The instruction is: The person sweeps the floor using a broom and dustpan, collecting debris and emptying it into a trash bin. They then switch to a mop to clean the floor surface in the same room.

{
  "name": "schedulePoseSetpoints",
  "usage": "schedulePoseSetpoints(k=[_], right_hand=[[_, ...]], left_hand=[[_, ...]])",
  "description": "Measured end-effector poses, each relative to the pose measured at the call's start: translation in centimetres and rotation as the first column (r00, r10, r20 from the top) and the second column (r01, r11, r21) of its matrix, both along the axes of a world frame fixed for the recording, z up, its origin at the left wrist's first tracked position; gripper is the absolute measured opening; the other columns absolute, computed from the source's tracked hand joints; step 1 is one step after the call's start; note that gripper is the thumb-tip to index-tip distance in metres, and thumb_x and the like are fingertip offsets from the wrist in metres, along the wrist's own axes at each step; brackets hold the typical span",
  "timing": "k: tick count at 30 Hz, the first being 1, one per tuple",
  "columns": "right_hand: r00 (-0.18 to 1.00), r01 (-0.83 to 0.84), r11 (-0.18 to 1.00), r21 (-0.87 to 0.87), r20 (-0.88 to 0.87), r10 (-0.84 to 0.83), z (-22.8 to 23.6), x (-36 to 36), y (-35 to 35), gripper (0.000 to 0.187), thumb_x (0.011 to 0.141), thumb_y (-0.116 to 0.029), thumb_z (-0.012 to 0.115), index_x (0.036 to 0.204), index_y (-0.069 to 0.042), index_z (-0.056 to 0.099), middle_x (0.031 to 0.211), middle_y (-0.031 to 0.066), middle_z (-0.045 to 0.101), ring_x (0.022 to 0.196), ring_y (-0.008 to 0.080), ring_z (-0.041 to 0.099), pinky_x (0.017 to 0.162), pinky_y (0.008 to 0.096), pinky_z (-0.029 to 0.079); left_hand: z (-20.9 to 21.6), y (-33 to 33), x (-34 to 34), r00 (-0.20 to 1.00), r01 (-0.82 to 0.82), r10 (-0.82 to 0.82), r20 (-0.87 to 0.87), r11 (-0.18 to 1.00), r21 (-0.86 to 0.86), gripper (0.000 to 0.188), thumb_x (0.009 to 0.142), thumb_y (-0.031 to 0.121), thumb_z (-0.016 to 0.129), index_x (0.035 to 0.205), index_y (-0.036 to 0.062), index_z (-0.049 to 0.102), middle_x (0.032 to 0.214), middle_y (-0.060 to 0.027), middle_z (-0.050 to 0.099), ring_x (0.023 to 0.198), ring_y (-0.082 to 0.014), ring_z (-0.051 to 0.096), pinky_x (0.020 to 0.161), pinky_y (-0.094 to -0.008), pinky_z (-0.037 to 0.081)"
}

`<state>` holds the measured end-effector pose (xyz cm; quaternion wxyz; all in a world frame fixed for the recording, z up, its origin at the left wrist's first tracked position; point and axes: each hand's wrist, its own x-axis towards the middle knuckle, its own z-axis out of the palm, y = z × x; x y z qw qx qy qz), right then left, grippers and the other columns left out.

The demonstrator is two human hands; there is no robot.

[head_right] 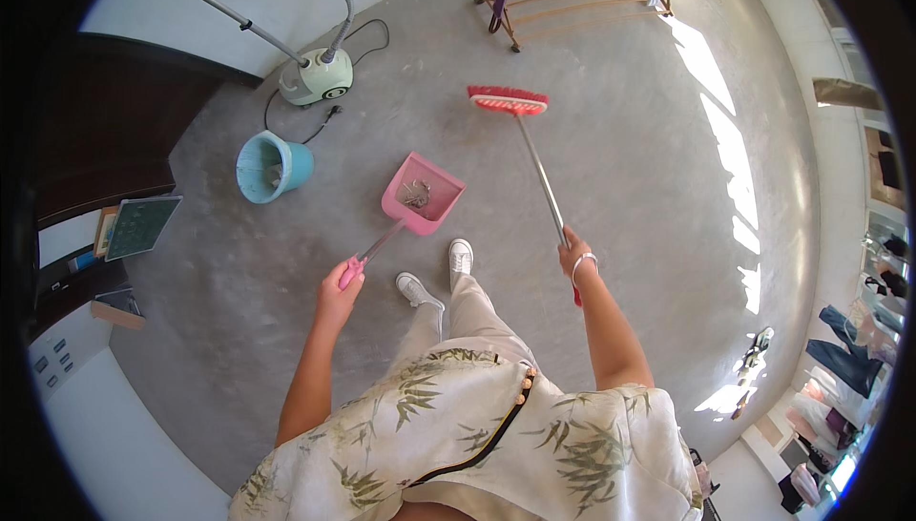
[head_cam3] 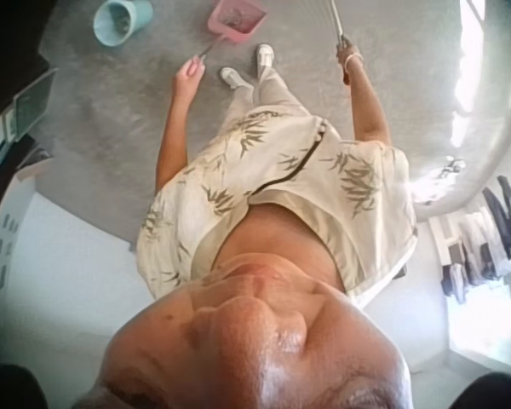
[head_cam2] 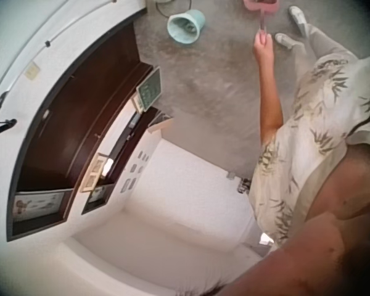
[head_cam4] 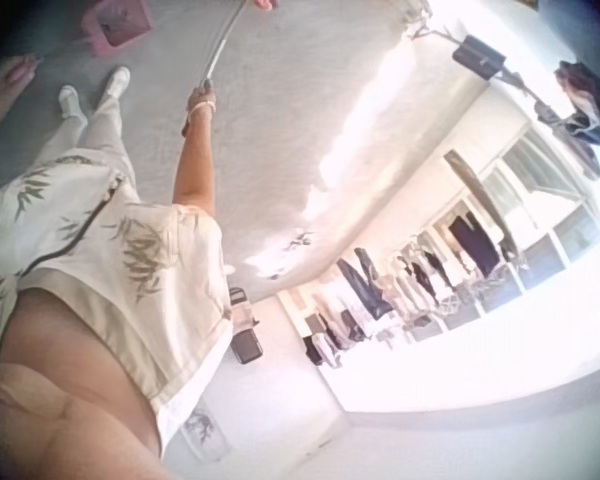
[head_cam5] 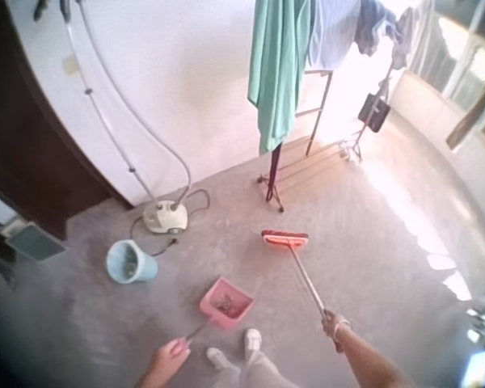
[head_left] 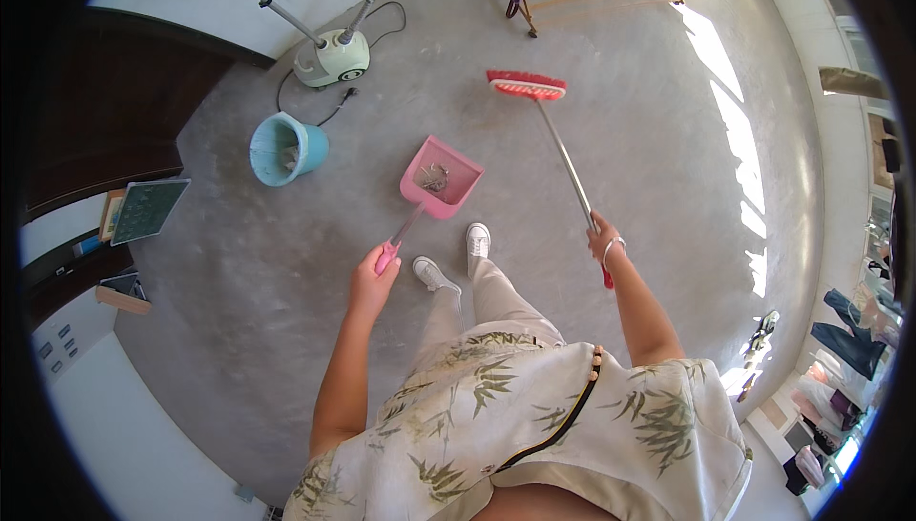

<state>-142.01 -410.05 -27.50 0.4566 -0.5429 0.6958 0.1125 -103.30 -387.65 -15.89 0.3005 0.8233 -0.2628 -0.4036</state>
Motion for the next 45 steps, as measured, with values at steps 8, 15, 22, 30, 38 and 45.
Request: schedulePoseSetpoints(k=[8,15,22,30,38,45], right_hand=[[0.907,0.353,0.923,0.151,0.187,-0.378,-6.8,9.9,-8.9,0.009,0.076,-0.004,0.045,0.085,-0.008,0.046,0.061,0.0065,0.05,0.054,0.0173,0.051,0.045,0.0325,0.041],[0.996,-0.036,0.967,0.254,0.084,0.015,-8.6,6.8,13.6,0.056,0.079,-0.006,0.044,0.132,-0.016,0.029,0.056,0.0057,0.051,0.045,0.0165,0.05,0.039,0.0316,0.04],[0.966,0.045,0.883,0.466,0.204,-0.157,9.4,3.0,13.2,0.052,0.078,-0.012,0.051,0.128,-0.012,0.036,0.058,0.0071,0.055,0.039,0.0119,0.046,0.037,0.0261,0.04],[0.982,-0.001,0.979,0.203,0.183,-0.037,6.1,5.5,10.3,0.051,0.079,-0.012,0.05,0.127,-0.009,0.036,0.059,0.008,0.054,0.043,0.0154,0.049,0.04,0.0294,0.043],[0.994,-0.095,0.985,0.141,0.058,0.088,-3.8,12.6,3.6,0.055,0.078,-0.007,0.048,0.131,-0.011,0.03,0.062,0.0082,0.053,0.05,0.0162,0.052,0.044,0.0303,0.045],[0.969,-0.247,0.903,0.351,0.086,0.231,-2.6,12.2,16.7,0.057,0.078,-0.007,0.048,0.132,-0.008,0.027,0.062,0.0067,0.055,0.047,0.0153,0.051,0.043,0.0289,0.043]], left_hand=[[-2.6,-1.3,-0.4,0.996,0.082,-0.08,0.048,0.996,-0.029,0.032,0.075,0.019,0.058,0.103,0.0034,0.054,0.086,-0.0136,0.061,0.08,-0.0237,0.059,0.07,-0.0294,0.044],[-4.1,-0.6,-0.1,0.996,0.083,-0.081,0.034,0.994,-0.077,0.034,0.074,0.02,0.06,0.102,0.0028,0.053,0.086,-0.0143,0.06,0.079,-0.0249,0.059,0.07,-0.0321,0.045],[-2.8,-0.5,2.0,0.903,0.049,0.022,-0.429,0.987,0.153,0.051,0.08,0.039,0.055,0.118,0.0081,0.041,0.078,-0.0112,0.058,0.053,-0.0104,0.053,0.048,-0.0221,0.044],[-8.5,0.8,2.1,0.283,-0.114,0.44,-0.852,0.898,0.426,0.06,0.082,0.055,0.04,0.12,0.0102,0.028,0.083,-0.0243,0.058,0.05,-0.0198,0.056,0.046,-0.0304,0.051],[-12.3,4.7,-2.4,0.293,-0.266,0.571,-0.766,0.819,0.509,0.014,0.072,0.014,0.05,0.072,0.0004,0.049,0.063,-0.0139,0.054,0.043,-0.0189,0.049,0.034,-0.0292,0.042],[-13.5,10.5,-1.0,0.01,-0.32,0.649,-0.761,0.723,0.612,0.014,0.071,0.015,0.052,0.072,0.0028,0.046,0.061,-0.0055,0.047,0.045,-0.0114,0.046,0.038,-0.0215,0.042]])
